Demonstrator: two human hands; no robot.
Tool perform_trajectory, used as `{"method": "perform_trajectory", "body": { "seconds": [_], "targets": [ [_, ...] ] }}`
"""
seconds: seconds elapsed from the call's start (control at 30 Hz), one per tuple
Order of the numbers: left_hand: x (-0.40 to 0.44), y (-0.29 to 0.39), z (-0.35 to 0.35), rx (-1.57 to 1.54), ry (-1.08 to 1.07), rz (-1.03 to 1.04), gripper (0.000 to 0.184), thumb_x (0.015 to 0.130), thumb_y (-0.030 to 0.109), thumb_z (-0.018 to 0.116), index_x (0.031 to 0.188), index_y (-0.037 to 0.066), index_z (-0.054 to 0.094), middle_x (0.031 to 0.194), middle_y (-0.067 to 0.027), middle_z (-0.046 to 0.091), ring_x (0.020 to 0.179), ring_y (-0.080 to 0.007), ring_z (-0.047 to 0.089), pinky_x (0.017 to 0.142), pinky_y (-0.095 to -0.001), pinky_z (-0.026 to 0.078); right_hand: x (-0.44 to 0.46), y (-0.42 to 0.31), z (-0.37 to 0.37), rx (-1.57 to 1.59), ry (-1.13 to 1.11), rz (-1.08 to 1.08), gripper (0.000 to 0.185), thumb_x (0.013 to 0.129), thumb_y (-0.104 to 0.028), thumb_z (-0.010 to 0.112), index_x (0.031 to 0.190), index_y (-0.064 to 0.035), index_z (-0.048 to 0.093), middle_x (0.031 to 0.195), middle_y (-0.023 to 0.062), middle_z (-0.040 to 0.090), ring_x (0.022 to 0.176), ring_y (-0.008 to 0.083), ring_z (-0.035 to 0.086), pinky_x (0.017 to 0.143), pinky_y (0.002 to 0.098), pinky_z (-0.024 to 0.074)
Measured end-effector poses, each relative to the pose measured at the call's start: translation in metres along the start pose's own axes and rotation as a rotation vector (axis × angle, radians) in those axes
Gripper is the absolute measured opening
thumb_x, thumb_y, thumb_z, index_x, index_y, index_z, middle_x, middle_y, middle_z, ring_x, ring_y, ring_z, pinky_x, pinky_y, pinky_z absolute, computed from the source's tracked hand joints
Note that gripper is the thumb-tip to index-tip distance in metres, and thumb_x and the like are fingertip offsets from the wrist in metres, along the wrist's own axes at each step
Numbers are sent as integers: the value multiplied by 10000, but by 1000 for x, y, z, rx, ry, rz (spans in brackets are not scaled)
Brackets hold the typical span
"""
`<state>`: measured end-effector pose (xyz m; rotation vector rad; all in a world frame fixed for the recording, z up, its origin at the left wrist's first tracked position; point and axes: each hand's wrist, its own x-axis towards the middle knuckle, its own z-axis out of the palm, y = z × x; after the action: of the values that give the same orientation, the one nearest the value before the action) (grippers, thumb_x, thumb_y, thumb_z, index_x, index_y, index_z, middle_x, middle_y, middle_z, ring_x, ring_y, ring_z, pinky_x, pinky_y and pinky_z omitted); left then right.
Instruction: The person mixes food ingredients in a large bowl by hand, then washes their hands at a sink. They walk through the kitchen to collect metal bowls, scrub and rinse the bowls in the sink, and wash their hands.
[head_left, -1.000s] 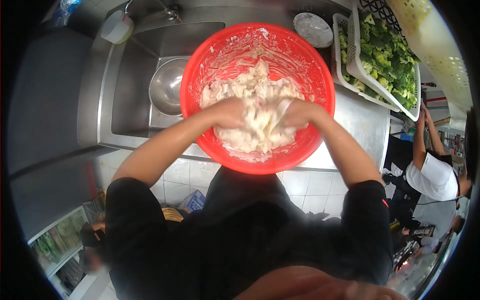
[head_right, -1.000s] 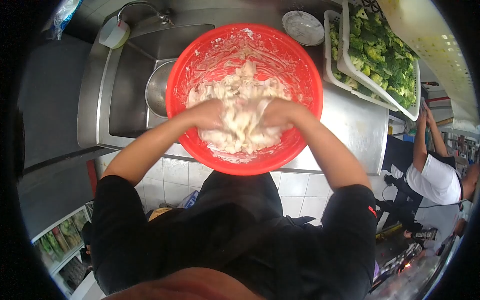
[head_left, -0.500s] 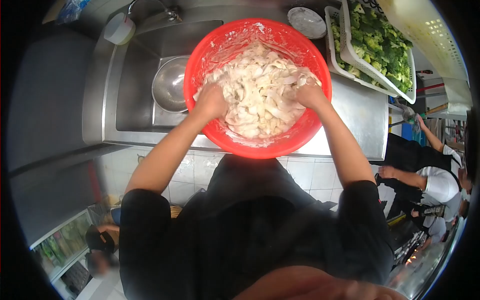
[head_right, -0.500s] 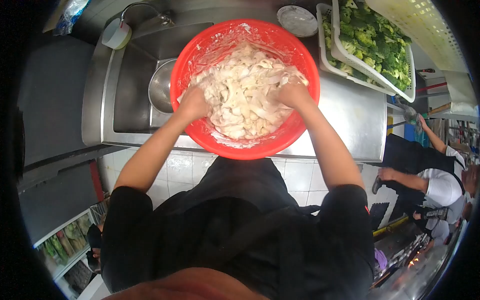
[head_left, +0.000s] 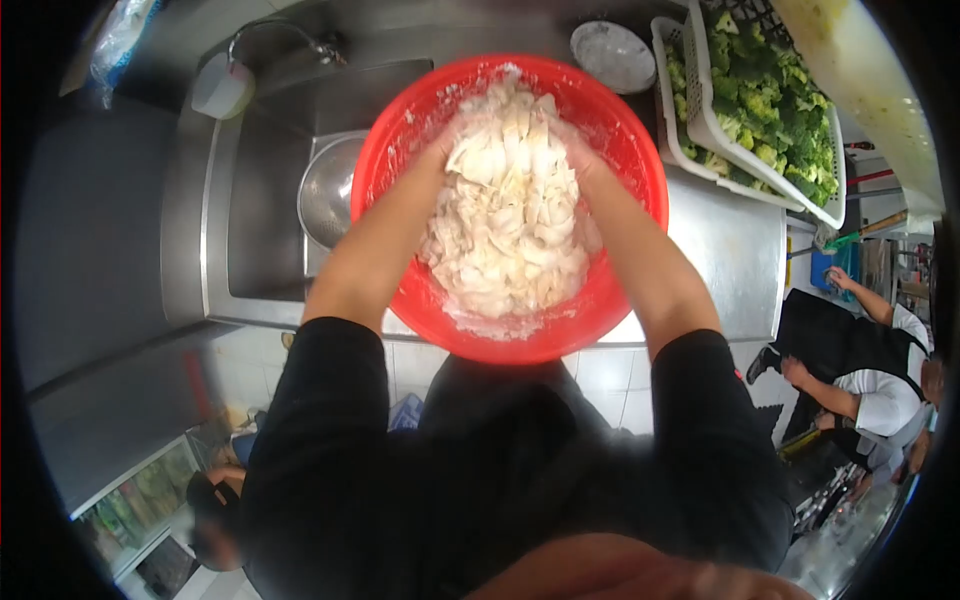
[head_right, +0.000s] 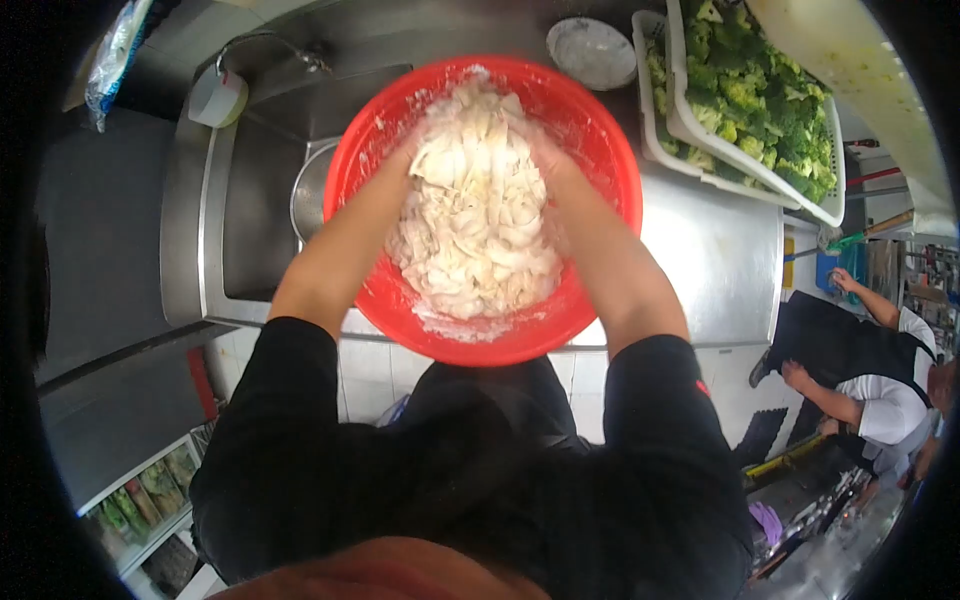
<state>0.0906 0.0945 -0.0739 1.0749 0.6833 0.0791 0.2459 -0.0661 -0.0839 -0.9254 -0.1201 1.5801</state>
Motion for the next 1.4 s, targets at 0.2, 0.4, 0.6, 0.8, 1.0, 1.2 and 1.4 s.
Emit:
{"method": "perform_trajectory", "body": {
  "seconds": [0.2,0.4,0.6,0.8,1.0,1.2,1.4],
  "targets": [
    [-93,45,32,279,-315,-31,616,742,253,734,1269,27,511,1170,-130,610,1010,-226,611,911,-353,485,-61,-35,13,-807,-286,-140,441,773,-120,682,1184,-21,557,1165,120,610,1038,237,600,900,337,484],
    [-129,-24,46,1311,-555,-60,544,626,307,771,1040,-18,632,994,-245,647,904,-353,627,808,-385,493,-110,14,44,-1975,-499,117,504,839,-328,530,1296,-118,511,1297,179,512,1162,343,511,995,400,407],
    [-121,-68,58,1298,-287,-67,465,646,284,663,925,-87,648,893,-295,636,839,-396,643,741,-429,504,-72,44,55,-2080,-511,514,465,747,-331,618,1094,-22,640,1066,254,624,995,348,609,890,416,456],
    [-177,-89,75,1311,-68,73,389,687,271,649,876,-69,653,863,-294,636,862,-399,637,780,-437,508,-40,50,-8,-1908,64,-75,522,718,-408,627,977,44,667,1068,253,622,1012,360,601,867,393,476],
    [-179,-67,42,1431,264,48,358,695,281,688,861,-35,670,932,-271,645,906,-380,632,816,-425,515,-73,-17,22,-1795,235,-146,608,704,-358,736,1193,-30,584,1276,244,514,1140,363,524,999,388,398],
    [-69,-47,20,1215,376,-16,747,662,293,763,1270,-28,469,1029,-252,639,901,-372,635,842,-396,506,28,-22,-16,-1047,39,-168,713,735,-331,746,1332,-57,469,1214,146,588,1118,270,557,954,348,439],
    [-21,-58,6,-28,487,455,827,709,227,734,1394,-14,338,1086,-131,630,926,-233,623,833,-334,509,39,-10,19,-443,-281,-111,702,786,-236,696,1390,-50,391,1350,117,472,1238,222,448,992,331,397]
  ]
}}
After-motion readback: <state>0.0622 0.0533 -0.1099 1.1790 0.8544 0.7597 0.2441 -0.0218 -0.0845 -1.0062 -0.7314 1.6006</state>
